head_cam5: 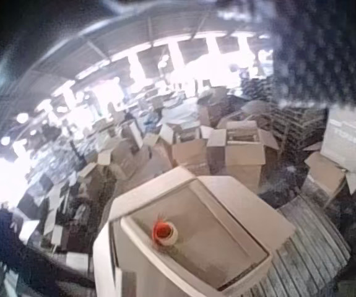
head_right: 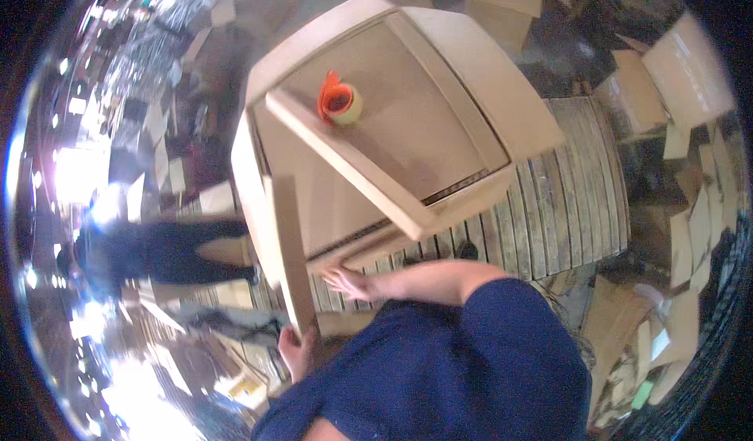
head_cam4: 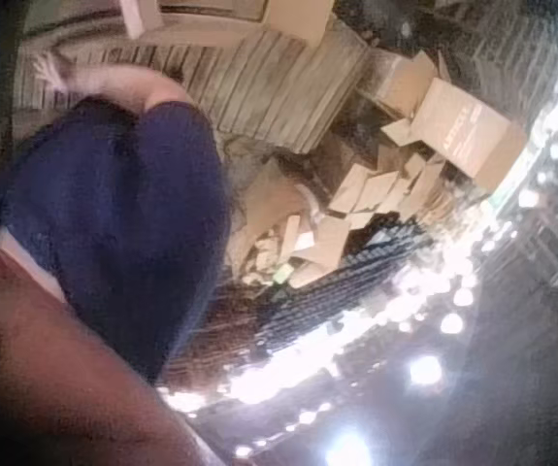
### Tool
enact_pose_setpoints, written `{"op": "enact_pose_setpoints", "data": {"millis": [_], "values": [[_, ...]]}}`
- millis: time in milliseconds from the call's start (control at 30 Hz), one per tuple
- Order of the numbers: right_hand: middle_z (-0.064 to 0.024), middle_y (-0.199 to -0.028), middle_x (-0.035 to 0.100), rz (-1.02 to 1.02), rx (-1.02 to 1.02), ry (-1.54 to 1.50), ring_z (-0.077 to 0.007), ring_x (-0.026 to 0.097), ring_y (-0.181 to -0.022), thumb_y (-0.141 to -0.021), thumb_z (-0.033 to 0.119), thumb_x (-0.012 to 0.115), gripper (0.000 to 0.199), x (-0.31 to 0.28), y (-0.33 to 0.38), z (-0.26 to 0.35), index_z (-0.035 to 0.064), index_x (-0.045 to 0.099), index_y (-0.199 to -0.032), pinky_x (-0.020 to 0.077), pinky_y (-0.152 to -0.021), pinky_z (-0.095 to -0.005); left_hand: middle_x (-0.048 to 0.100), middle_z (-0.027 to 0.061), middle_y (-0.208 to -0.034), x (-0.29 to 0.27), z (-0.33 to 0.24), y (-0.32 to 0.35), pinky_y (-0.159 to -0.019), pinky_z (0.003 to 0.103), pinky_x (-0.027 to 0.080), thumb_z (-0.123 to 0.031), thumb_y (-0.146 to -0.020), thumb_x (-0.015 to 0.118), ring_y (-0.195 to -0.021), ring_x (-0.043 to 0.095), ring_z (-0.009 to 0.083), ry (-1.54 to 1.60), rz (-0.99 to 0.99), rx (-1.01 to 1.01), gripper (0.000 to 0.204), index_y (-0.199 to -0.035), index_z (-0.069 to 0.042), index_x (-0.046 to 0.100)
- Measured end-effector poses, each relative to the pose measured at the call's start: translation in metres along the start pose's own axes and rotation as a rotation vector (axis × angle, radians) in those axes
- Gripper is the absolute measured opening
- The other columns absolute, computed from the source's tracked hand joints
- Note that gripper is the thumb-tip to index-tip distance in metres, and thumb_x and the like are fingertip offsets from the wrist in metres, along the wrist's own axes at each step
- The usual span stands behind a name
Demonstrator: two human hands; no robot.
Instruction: The person assembles flat cardboard pieces into boxes by folding flaps and securing them with a handheld tape dispenser. They repeatedly open and close flaps, apply tape to seams, and handle multiple cardboard pieces in a warehouse setting.
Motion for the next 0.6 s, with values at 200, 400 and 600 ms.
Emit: {"op": "enact_pose_setpoints", "data": {"millis": [200,400,600], "values": [[-0.0158,-0.146,0.074,0.051,-0.714,1.825,-0.0347,0.062,-0.147,-0.107,0.050,0.071,0.053,0.059,0.009,0.094,0.0113,0.078,-0.142,0.0378,-0.132,-0.0650,0.065,-0.0022,-0.091,0.012,0.034,-0.004,-0.075,0.029,0.048,-0.021,-0.100,0.091,-0.084,0.056,0.0075,0.356,-0.316,-0.095,0.029,-0.104,-0.005,0.067],[-0.0106,-0.121,0.079,0.132,-0.475,2.211,-0.0290,0.068,-0.133,-0.100,0.037,0.067,0.033,0.020,0.079,0.134,0.0110,0.084,-0.091,0.0167,-0.139,-0.0785,0.076,0.0042,-0.097,0.022,0.030,-0.010,-0.076,0.031,0.055,-0.025,-0.103,0.088,-0.086,0.069,0.0114,0.474,-0.363,-0.194,0.028,-0.111,-0.004,0.071],[-0.0059,-0.089,0.079,0.262,-0.451,2.226,-0.0266,0.069,-0.101,-0.089,0.033,0.078,0.027,-0.009,0.129,0.272,0.0090,0.082,-0.077,0.0487,-0.112,-0.0435,0.075,0.0025,-0.094,0.076,-0.001,-0.005,-0.071,0.029,0.053,-0.026,-0.104,0.087,-0.081,0.068,0.0109,0.574,-0.361,-0.240,0.028,-0.110,-0.003,0.072]]}}
Point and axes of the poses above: each hand's wrist, its own y-axis away from the middle knuckle, its own x-axis out of the palm, z = x × y, the point moved 1 cm from there along -y, towards the middle knuckle
